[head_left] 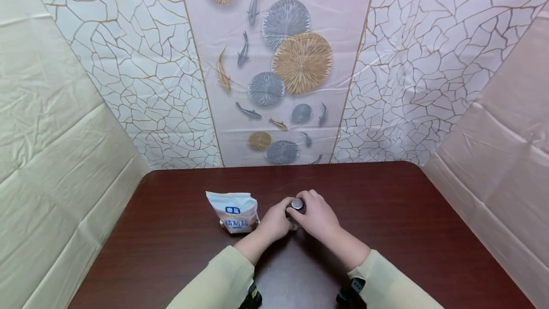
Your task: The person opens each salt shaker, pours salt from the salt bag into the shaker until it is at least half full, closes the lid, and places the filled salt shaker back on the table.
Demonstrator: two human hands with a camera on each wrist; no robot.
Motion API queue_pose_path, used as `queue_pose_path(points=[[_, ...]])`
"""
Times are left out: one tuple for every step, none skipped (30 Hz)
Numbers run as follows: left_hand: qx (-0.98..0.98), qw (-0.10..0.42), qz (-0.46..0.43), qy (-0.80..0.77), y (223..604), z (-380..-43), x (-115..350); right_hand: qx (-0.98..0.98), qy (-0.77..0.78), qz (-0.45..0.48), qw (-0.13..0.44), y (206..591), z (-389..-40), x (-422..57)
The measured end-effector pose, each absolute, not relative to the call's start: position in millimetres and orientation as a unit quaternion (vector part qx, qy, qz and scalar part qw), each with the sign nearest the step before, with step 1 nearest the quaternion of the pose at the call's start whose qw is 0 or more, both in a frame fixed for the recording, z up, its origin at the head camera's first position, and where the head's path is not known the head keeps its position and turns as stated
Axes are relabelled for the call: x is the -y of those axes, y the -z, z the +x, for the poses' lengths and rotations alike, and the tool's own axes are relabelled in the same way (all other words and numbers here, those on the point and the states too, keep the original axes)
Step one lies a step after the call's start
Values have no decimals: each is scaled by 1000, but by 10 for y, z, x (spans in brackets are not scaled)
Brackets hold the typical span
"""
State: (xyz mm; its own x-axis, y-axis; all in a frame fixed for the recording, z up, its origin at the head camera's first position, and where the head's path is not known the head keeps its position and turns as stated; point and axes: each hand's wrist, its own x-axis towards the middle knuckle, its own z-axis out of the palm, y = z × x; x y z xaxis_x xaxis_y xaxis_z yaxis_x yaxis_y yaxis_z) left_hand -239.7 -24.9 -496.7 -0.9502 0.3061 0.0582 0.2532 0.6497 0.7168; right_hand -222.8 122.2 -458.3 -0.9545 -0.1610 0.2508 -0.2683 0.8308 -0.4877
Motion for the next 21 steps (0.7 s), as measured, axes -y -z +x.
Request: queue_pose_path(points=[[-908,34,154,-389,4966,-2395,246,951,-267,115,102,4585,-2228,-1225],[-908,35,153,-389,4966,-2394,244,951,-267,117,103,4583,-2223,-1227],[-908,36,152,-389,4967,-2396,243,951,-266,121,105,4582,-2218,-1229],[-908,36,151,-389,4968,-2397,241,950,-265,125,107,4582,-2213,-1231],[-908,37,150,-390,4966,-2398,239,950,-262,130,110,4584,-2209,-1233],[-908,37,148,-390,4965,-2400,237,949,-259,136,112,4586,-2204,-1234],[-909,38,146,-388,4965,-2402,237,949,-257,143,115,4586,-2199,-1234],[-909,37,147,-388,4963,-2406,238,948,-254,149,118,4586,-2193,-1235],[-910,36,147,-387,4960,-2410,238,948,-250,156,122,4588,-2190,-1237],[-910,36,146,-387,4956,-2413,238,946,-248,164,127,4588,-2185,-1239],[-910,36,146,-386,4952,-2415,238,945,-246,172,132,4592,-2184,-1242],[-911,36,145,-385,4950,-2418,238,943,-244,179,137,4594,-2183,-1246],[-911,39,145,-384,4951,-2423,238,941,-246,186,141,4596,-2181,-1251],[-911,40,144,-384,4953,-2428,237,939,-246,193,146,4600,-2178,-1257],[-912,45,140,-383,4954,-2428,235,937,-248,198,146,4601,-2173,-1264],[-912,50,138,-382,4956,-2429,233,935,-249,204,146,4602,-2167,-1270],[-912,53,138,-382,4958,-2431,231,934,-249,210,145,4604,-2162,-1277],[-912,57,135,-383,4959,-2432,228,933,-250,216,142,4603,-2155,-1283],[-912,59,135,-384,4957,-2433,225,932,-249,223,142,4602,-2149,-1290],[-912,60,133,-383,4955,-2431,221,931,-245,230,142,4601,-2145,-1295],[-912,60,132,-383,4951,-2432,217,930,-242,236,141,4604,-2145,-1301]])
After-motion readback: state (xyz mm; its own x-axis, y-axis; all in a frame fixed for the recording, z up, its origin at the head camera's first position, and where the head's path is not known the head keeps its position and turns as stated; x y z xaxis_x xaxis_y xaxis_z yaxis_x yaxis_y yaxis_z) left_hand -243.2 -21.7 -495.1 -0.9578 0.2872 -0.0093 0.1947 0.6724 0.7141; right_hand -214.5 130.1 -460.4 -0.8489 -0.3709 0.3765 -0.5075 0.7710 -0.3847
